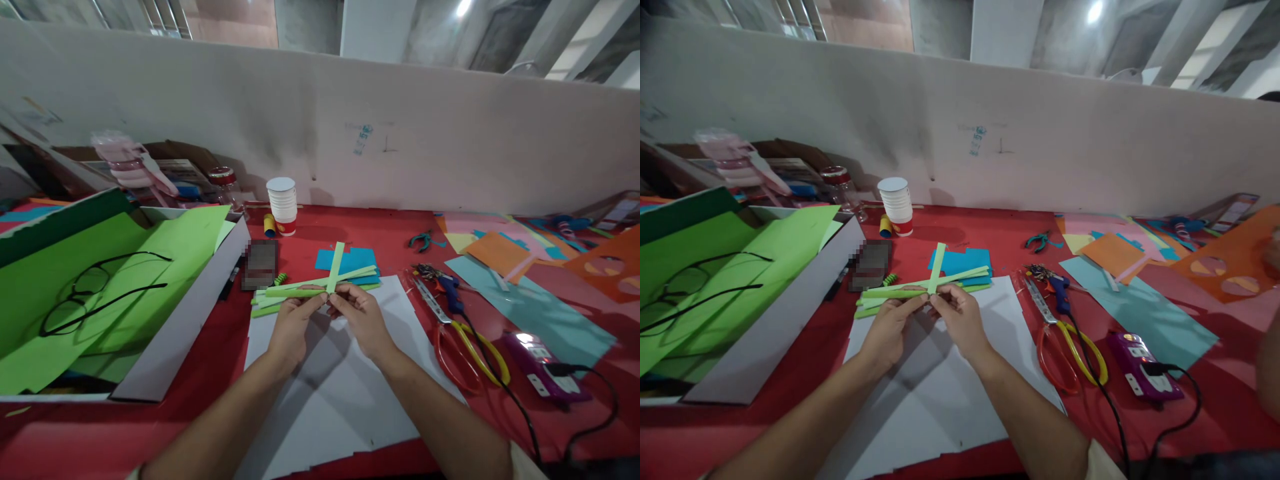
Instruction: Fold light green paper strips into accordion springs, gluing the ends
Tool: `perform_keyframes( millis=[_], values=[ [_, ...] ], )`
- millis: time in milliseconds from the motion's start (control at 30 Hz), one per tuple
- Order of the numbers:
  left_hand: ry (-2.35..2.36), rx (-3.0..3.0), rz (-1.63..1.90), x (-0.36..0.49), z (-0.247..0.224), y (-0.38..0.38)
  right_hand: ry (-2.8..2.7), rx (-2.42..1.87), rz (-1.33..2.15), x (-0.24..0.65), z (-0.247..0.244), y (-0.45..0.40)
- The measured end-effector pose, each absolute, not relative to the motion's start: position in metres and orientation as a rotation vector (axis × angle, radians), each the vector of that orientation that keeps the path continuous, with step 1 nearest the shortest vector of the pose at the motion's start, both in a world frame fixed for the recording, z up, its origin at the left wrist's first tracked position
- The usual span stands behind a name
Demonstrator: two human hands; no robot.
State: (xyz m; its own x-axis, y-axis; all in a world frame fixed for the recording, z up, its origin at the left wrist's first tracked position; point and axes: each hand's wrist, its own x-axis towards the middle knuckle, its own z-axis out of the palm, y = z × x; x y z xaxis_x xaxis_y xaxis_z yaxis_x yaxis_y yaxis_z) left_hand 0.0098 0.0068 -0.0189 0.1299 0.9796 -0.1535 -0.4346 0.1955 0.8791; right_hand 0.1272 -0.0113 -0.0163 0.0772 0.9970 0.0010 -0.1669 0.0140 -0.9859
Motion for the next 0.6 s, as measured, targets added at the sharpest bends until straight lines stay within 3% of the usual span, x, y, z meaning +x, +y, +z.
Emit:
perform_keyframes(
  millis=[600],
  values=[
    [0.836, 0.770, 1.255, 0.0127, -0.0148, 0.0027, -1.060, -1.137, 1.166, 0.1285, -0.0149, -0.0120]
  ],
)
